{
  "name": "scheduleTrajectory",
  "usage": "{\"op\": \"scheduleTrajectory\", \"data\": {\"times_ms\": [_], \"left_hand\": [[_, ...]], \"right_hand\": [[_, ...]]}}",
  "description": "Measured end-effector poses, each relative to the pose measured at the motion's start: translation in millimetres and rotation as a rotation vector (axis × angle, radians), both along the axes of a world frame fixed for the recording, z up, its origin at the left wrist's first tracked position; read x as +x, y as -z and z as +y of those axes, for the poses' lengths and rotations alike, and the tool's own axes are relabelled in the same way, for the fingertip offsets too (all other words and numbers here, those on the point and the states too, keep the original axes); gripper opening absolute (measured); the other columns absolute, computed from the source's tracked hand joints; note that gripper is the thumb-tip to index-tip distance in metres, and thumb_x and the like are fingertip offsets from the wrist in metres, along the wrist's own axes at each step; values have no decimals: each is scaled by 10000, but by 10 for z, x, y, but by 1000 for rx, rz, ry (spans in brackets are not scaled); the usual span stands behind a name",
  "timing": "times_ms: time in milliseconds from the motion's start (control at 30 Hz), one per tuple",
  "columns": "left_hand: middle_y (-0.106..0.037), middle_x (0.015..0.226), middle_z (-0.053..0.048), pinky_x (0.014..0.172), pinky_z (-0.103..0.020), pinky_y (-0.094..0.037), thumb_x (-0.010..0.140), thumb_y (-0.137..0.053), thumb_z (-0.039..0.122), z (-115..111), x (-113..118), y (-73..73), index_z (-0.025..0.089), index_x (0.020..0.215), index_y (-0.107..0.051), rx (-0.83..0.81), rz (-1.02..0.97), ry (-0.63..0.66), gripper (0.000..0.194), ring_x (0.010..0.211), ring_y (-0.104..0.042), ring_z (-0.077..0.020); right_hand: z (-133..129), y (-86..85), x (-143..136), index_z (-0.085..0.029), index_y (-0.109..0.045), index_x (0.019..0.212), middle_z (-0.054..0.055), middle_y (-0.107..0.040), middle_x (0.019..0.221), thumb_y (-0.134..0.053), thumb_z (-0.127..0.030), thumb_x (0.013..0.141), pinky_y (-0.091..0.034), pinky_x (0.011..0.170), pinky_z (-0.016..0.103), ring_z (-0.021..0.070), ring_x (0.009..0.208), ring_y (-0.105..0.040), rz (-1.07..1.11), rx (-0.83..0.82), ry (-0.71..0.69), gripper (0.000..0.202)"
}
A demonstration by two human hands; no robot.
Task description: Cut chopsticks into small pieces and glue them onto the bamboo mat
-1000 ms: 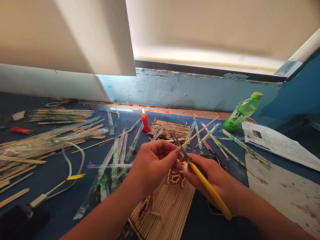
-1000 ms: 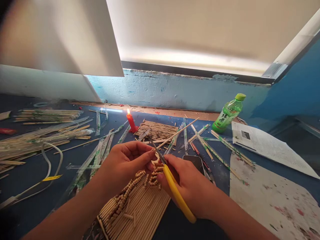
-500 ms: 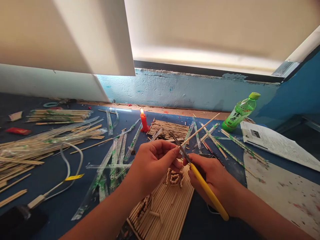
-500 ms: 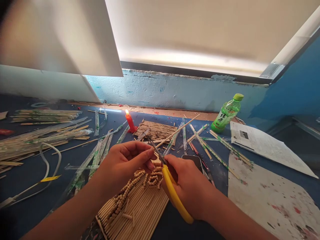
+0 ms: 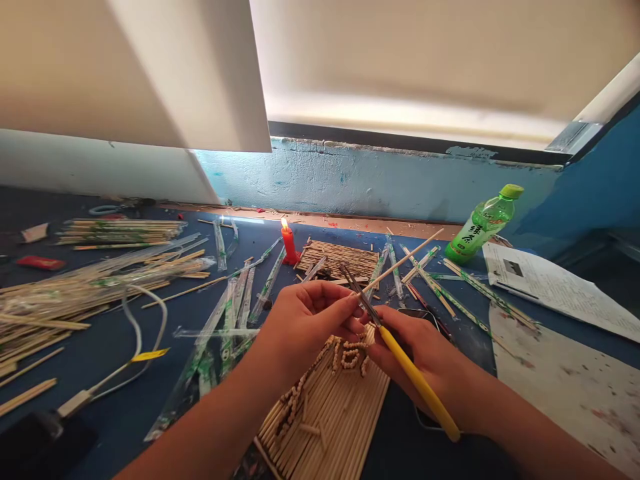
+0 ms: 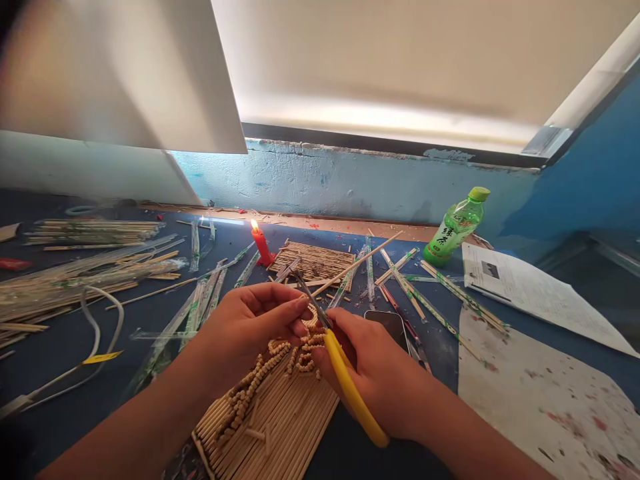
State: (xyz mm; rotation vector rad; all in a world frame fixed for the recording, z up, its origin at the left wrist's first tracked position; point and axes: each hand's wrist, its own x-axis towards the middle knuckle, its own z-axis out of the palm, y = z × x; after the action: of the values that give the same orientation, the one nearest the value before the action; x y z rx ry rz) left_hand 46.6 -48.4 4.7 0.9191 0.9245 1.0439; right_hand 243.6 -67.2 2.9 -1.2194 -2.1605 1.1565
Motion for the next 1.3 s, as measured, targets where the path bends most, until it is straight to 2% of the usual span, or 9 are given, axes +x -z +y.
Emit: {"op": "scheduleTrajectory", "data": {"times_ms": [167, 400, 567, 700, 867, 1000, 1067, 1167, 1300], "left_hand": [[-749, 672, -58, 601, -235, -591, 765, -820, 244, -31, 22, -21, 115, 823, -692, 42, 92, -53, 191, 620, -711, -155], [-738, 654, -35, 577, -211, -570, 767, -804, 206, -41, 27, -29, 125, 813, -684, 49, 107, -67, 152, 598, -699, -139], [-731, 642, -35, 571, -217, -559, 765, -807, 219, -43, 38, -46, 136, 796, -678, 35, 119, -57, 157, 581, -685, -137], [-724, 651, -35, 598, -242, -565, 776, -805, 251, -22, 34, -31, 138, 821, -690, 55, 112, -38, 166, 590, -678, -143], [-706, 669, -31, 602, -215, -554, 806, -793, 250, 17, 13, 22, 125, 844, -701, -18, -27, 38, 160, 599, -653, -114], [-711, 777, -39, 580, -155, -531, 825, -785, 230, 58, -23, 57, 109, 848, -706, -106, -232, 101, 146, 608, -635, -68], [-706, 788, -36, 590, -145, -534, 826, -784, 210, 75, -44, 49, 107, 863, -705, -123, -267, 58, 135, 620, -638, -64], [-703, 782, -41, 589, -159, -542, 818, -789, 210, 73, -54, 16, 111, 864, -691, -110, -228, 29, 146, 617, -641, -76], [-669, 731, -28, 527, -190, -526, 830, -767, 293, 11, 5, -17, 125, 816, -661, -79, -106, 175, 198, 563, -626, -95]], "right_hand": [[-9, 34, 3, -223, -559, 968, -13, -638, 892, -561, -346, 986, -443, 710, 282, 159, 764, -540, -24, 7, 12, 125], [-35, 50, -6, -209, -525, 872, -43, -552, 726, -495, -302, 999, -351, 550, 246, 120, 617, -398, -78, 47, 50, 160], [-45, 36, -2, -211, -517, 843, -48, -570, 725, -524, -250, 969, -344, 554, 244, 117, 618, -428, -112, 74, 62, 132], [-11, 32, 12, -214, -522, 858, -31, -591, 743, -520, -299, 986, -364, 585, 267, 132, 628, -470, -150, 114, 59, 153], [53, -36, 36, -221, -561, 1004, 3, -639, 903, -550, -377, 988, -425, 666, 282, 165, 761, -571, -105, 92, -5, 157], [97, -32, 88, -229, -566, 1051, -7, -619, 876, -572, -402, 980, -441, 650, 274, 155, 741, -550, -64, 71, 4, 187], [130, 29, 110, -227, -565, 1066, -10, -606, 843, -525, -430, 1001, -454, 624, 273, 147, 703, -545, 6, 54, 60, 217], [193, 139, 116, -223, -541, 1149, -24, -584, 781, -532, -445, 991, -483, 561, 269, 133, 613, -556, 254, -11, 213, 273], [255, 161, 99, -203, -515, 1183, -18, -618, 721, -632, -407, 923, -502, 485, 276, 142, 535, -585, 622, -60, 366, 351]]}}
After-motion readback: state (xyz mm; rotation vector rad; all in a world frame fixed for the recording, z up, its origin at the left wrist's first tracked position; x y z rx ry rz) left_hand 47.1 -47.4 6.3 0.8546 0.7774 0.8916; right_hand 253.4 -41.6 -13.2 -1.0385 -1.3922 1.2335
